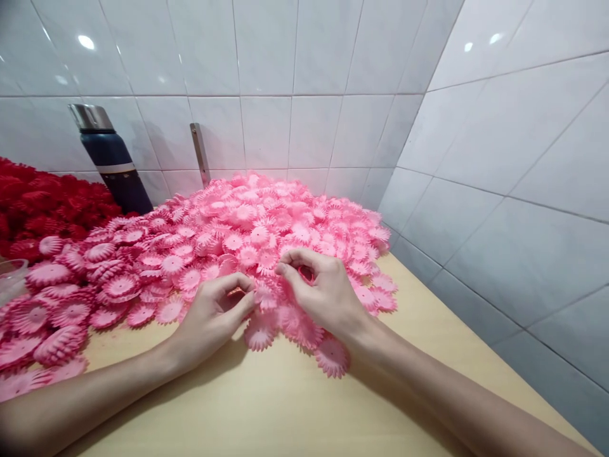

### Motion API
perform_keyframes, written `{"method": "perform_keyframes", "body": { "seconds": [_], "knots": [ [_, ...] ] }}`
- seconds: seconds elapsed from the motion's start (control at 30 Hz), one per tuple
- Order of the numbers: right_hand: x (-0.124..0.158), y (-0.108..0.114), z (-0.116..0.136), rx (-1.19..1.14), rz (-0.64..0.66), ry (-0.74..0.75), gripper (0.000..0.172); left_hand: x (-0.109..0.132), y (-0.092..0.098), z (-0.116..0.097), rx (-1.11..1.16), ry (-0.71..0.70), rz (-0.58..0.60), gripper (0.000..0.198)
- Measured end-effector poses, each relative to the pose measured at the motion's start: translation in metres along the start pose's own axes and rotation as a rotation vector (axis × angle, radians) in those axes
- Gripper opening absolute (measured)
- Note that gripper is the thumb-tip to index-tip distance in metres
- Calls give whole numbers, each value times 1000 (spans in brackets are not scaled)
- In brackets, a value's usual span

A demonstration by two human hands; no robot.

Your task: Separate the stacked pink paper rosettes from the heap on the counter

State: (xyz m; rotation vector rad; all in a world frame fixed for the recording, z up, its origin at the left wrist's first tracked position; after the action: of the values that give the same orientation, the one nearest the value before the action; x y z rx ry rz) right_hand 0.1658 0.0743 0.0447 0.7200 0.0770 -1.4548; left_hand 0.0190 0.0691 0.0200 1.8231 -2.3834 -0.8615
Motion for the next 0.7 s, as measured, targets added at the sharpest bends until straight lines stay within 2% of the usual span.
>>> {"method": "perform_keyframes", "body": {
  "seconds": [0.1,0.2,0.27,0.37,0.43,0.57,0.7],
  "knots": [
    [3,-4,17,-52,63,152,9,1,-1,-3,-18,-18,12,17],
    [6,-9,29,-22,134,269,21,1,0,-3,34,-2,3,23],
    [6,-9,28,-22,141,260,19,0,1,-3,71,9,-4,25],
    [3,-6,19,-104,134,175,7,0,1,-1,105,28,-9,25],
    [2,-5,14,-119,135,117,7,0,1,0,113,38,-7,25],
    [2,-6,9,-22,162,79,11,0,0,-1,127,27,2,23],
    [1,-3,7,68,87,82,7,0,-1,-1,104,44,9,24]
  ]
}}
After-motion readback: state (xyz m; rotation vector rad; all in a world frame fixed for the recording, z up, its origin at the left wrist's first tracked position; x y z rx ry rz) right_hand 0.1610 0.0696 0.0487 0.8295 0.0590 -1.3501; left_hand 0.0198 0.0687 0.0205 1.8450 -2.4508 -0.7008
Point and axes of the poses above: each hand's wrist, its own x-axis away from the middle knuckle, its own y-axis out of the back of the hand, z = x × y, the point moved 7 cm from there along -x, towards the middle knuckle, and after that the axes turned 3 degrees about -x, right-handed, at the moved point
